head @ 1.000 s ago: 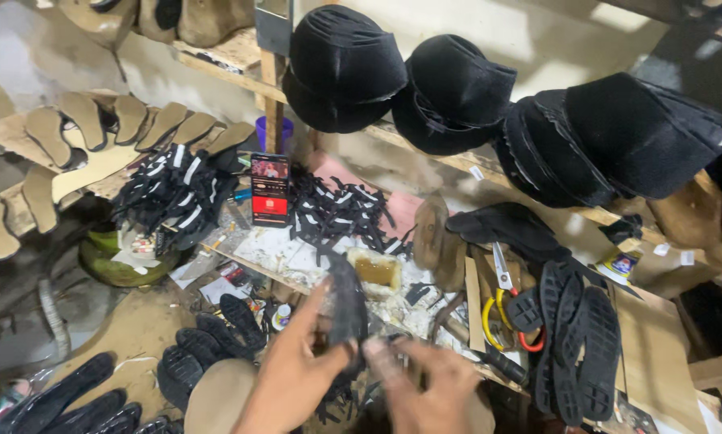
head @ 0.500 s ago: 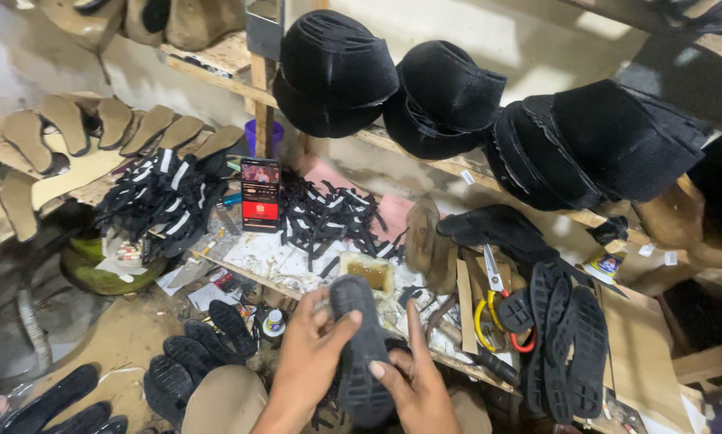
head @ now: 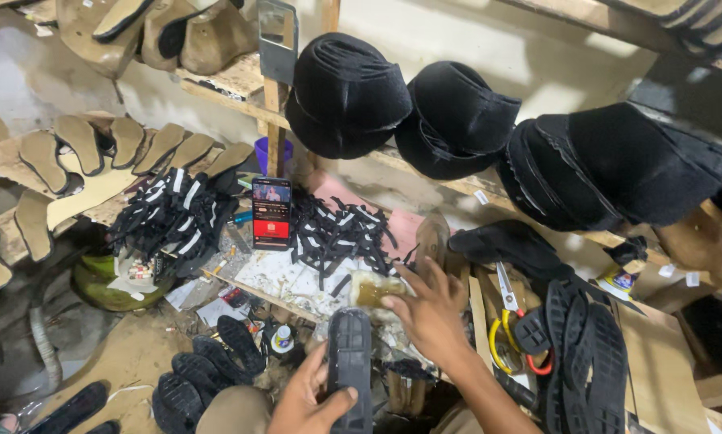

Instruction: The person holds a black rubber shoe sole in one hand and repeatedly dips their fingers into a glue pot on the workbench, spreading glue by hand over the sole's surface. They turn the sole over to coat different sides, set it down with other finished soles, and pick up the next sole to repeat the gluing process.

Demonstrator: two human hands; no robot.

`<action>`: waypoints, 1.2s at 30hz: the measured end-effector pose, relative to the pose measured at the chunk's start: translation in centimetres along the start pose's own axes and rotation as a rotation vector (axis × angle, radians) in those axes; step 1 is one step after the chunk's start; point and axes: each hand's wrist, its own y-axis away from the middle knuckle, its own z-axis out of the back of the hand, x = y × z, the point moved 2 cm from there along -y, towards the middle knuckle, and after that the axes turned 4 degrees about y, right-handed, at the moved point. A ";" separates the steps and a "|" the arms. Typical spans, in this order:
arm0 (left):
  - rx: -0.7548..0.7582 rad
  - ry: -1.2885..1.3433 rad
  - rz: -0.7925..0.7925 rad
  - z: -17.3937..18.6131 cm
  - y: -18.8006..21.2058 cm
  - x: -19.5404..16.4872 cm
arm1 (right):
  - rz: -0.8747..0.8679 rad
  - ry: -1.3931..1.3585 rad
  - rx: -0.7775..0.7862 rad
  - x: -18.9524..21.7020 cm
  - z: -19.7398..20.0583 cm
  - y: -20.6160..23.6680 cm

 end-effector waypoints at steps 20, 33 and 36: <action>0.238 0.074 0.099 -5.5 0.0 0.0 | 0.345 0.077 -0.373 -1.0 5.8 9.2; -0.286 0.395 0.224 -0.1 -1.2 1.2 | 0.174 -0.068 -0.158 1.0 3.0 5.2; -0.490 0.315 0.270 0.0 -0.6 1.7 | 0.042 -0.060 -0.013 1.0 1.1 1.5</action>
